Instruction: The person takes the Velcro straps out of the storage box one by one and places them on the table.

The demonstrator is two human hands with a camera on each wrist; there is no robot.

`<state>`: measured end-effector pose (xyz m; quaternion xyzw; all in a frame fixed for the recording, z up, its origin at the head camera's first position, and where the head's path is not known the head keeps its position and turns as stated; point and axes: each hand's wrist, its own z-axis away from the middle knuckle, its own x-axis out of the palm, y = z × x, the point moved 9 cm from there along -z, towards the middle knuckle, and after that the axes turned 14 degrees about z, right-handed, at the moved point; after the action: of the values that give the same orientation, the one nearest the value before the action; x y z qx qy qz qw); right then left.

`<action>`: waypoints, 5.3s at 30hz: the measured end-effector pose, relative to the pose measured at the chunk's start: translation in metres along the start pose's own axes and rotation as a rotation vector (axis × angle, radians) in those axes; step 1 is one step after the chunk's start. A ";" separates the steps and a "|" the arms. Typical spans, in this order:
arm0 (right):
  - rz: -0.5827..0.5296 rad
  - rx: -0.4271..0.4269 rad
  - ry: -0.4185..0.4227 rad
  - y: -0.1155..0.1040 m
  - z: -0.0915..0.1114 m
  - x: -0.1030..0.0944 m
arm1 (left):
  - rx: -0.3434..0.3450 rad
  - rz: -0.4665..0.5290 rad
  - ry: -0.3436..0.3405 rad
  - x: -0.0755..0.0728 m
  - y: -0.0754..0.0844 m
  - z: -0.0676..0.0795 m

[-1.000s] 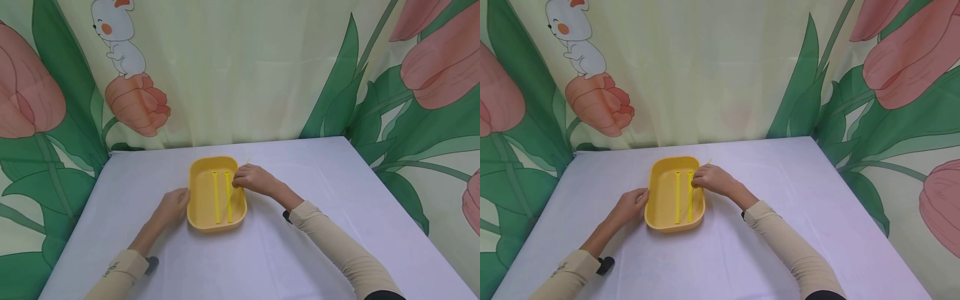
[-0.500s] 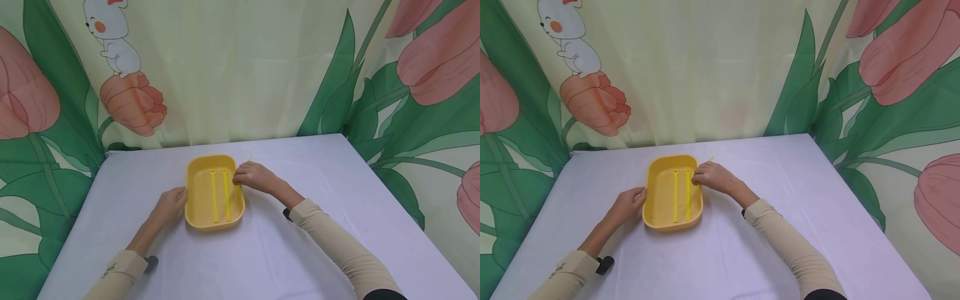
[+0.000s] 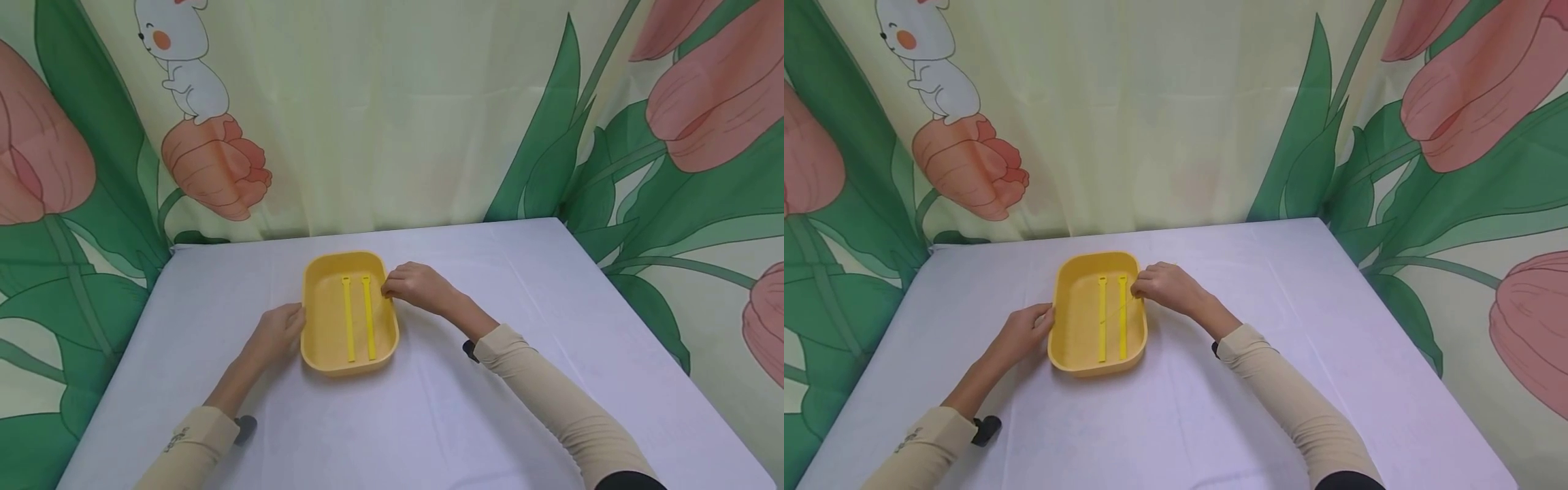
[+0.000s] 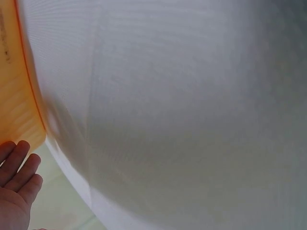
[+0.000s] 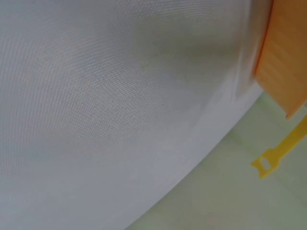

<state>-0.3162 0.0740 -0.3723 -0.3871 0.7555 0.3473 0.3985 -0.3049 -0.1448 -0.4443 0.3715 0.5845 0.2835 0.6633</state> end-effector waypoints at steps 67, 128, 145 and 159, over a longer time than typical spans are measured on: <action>-0.825 1.170 -0.115 0.080 0.058 0.050 | 0.039 -0.036 0.018 -0.001 -0.002 -0.004; -0.708 1.368 -0.428 0.086 0.110 0.102 | 0.076 -0.018 0.021 -0.001 0.001 -0.003; -0.695 1.364 -0.461 0.089 0.110 0.105 | 0.101 -0.038 0.032 -0.004 0.003 -0.003; -0.683 1.379 -0.484 0.089 0.109 0.100 | 0.082 -0.036 0.024 -0.003 0.003 -0.003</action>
<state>-0.3948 0.1748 -0.4884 -0.1778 0.5324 -0.2638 0.7844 -0.3087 -0.1452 -0.4401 0.3845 0.6102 0.2517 0.6453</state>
